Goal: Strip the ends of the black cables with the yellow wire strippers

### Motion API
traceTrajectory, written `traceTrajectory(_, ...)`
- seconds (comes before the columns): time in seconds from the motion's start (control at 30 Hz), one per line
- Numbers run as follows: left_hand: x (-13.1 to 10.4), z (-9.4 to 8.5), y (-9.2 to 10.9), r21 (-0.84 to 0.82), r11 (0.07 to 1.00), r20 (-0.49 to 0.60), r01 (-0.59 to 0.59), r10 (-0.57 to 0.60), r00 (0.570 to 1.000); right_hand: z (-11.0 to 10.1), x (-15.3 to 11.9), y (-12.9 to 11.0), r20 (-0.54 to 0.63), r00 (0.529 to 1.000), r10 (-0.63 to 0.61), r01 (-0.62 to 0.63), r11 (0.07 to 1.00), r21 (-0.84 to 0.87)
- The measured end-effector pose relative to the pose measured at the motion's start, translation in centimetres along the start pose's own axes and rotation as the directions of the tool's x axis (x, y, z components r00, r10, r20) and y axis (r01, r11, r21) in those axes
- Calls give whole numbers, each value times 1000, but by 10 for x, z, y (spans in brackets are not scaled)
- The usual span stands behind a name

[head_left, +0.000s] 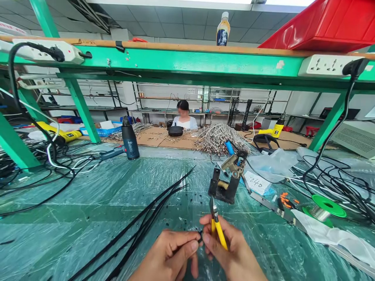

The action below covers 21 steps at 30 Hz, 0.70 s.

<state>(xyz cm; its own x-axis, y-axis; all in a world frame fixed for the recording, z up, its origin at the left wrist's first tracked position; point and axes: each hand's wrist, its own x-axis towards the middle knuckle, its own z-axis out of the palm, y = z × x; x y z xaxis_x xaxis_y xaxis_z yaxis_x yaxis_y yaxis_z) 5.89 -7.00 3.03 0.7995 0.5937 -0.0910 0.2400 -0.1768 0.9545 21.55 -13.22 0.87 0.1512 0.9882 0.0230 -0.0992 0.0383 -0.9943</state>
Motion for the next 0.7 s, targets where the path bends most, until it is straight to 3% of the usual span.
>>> traceTrajectory(0.17, 3, -2, -2, 1, 999, 34, -39, 39, 999, -4, 1, -2, 84, 984, 157, -168, 975, 143)
traceTrajectory(0.33, 5, 1, -9, 62, 996, -78, -71, 75, 994, 0, 2, 5, 49, 987, 151, -155, 982, 111)
traceTrajectory(0.47, 6, 4, -13, 275, 945, -236, -177, 245, 940, 2, 4, 7, 11, 987, 160, -161, 986, 33)
traceTrajectory(0.7, 2, 7, -21, 445, 855, -242, -267, 401, 883, 4, 2, 5, 70, 986, 152, -155, 987, 44)
